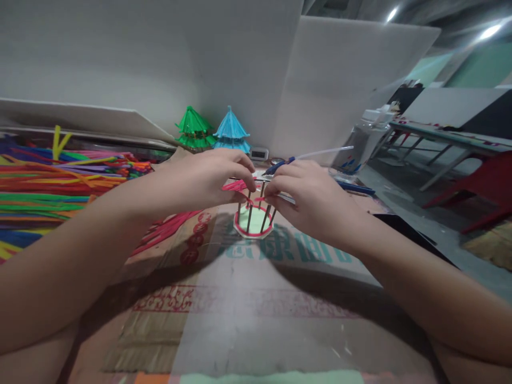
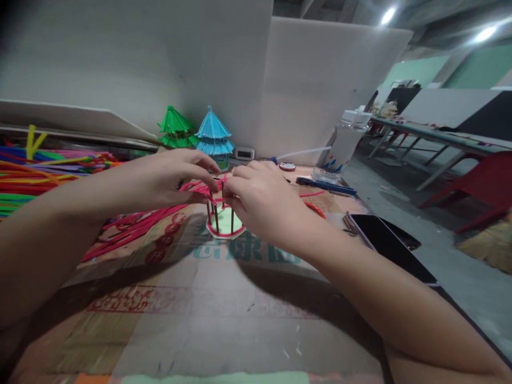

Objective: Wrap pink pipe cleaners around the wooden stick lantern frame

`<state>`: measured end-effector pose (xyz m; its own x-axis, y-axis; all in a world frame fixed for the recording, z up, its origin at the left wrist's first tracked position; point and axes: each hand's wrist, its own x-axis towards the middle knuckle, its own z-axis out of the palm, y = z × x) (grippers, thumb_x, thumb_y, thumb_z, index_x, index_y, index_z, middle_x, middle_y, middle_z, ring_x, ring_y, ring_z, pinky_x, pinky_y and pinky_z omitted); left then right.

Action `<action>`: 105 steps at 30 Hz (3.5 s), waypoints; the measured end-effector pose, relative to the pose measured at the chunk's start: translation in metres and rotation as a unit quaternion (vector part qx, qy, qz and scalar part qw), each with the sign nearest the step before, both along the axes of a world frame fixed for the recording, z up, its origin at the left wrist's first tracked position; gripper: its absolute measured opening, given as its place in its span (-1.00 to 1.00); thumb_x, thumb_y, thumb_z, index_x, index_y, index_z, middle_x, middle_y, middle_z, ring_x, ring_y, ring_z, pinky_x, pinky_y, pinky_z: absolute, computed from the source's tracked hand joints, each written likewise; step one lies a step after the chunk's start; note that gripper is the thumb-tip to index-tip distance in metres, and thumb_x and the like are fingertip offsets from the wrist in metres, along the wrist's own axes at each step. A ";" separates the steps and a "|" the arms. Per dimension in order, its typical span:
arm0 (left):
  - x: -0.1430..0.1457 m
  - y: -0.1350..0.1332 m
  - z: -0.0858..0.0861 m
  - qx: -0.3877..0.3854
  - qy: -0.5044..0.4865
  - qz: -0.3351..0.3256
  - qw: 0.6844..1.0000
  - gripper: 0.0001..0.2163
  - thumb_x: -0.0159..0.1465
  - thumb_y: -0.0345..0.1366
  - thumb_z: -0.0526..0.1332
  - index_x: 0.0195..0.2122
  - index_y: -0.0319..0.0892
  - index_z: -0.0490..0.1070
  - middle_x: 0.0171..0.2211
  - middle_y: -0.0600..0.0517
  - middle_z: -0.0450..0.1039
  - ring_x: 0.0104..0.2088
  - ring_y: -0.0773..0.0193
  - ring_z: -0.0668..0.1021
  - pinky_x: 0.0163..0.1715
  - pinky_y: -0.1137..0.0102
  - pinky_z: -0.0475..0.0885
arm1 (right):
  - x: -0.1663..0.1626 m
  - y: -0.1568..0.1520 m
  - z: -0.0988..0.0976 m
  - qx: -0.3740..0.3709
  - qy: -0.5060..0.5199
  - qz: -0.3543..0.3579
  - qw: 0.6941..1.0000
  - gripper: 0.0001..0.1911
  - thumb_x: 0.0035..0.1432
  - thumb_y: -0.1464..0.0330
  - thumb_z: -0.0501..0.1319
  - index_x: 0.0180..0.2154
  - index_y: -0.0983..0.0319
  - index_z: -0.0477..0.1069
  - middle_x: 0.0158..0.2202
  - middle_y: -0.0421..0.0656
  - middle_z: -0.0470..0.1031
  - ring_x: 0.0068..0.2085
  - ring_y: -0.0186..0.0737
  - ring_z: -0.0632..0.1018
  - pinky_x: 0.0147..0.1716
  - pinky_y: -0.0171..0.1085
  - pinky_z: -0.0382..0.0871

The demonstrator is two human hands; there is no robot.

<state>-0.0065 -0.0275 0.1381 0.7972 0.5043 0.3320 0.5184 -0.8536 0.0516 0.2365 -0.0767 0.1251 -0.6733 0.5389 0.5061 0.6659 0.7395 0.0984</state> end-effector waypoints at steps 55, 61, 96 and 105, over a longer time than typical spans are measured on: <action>-0.005 0.005 -0.001 -0.063 0.036 -0.016 0.997 -0.70 0.45 -0.10 0.12 0.03 -0.02 0.59 0.07 0.00 0.60 0.02 0.24 0.60 -0.02 0.42 0.44 | 0.010 -0.010 0.003 0.028 0.151 0.005 0.988 -0.61 0.52 0.21 0.05 -0.30 0.20 0.53 -0.37 -0.12 0.55 -0.31 -0.19 0.51 -0.27 -0.21 0.29; 0.008 -0.014 0.006 0.029 -0.030 0.070 0.997 -0.64 0.46 -0.04 0.09 -0.18 -0.14 0.60 -0.09 -0.09 0.61 -0.09 0.15 0.60 -0.06 0.31 0.46 | 0.020 -0.020 -0.052 -0.086 0.226 0.032 0.970 -0.88 0.35 0.42 0.16 -0.26 0.22 0.46 -0.42 -0.21 0.53 -0.47 -0.34 0.46 -0.44 -0.34 0.31; 0.032 -0.025 -0.024 0.123 -0.021 0.028 0.992 -0.73 0.42 -0.17 0.16 -0.21 -0.13 0.64 -0.05 -0.13 0.59 0.06 -0.03 0.56 0.12 0.05 0.39 | 0.005 0.005 -0.095 -0.371 0.190 -0.056 0.907 -0.70 0.41 0.25 0.19 -0.27 0.24 0.62 -0.38 -0.19 0.57 -0.32 -0.27 0.48 -0.30 -0.33 0.21; 0.034 -0.020 -0.026 0.134 -0.018 0.022 0.991 -0.78 0.39 -0.24 0.18 -0.25 -0.11 0.64 -0.08 -0.11 0.61 0.00 0.02 0.58 0.08 0.09 0.40 | 0.004 0.005 -0.094 -0.378 0.193 -0.051 0.904 -0.69 0.41 0.28 0.20 -0.37 0.25 0.58 -0.45 -0.23 0.49 -0.36 -0.31 0.42 -0.32 -0.35 0.16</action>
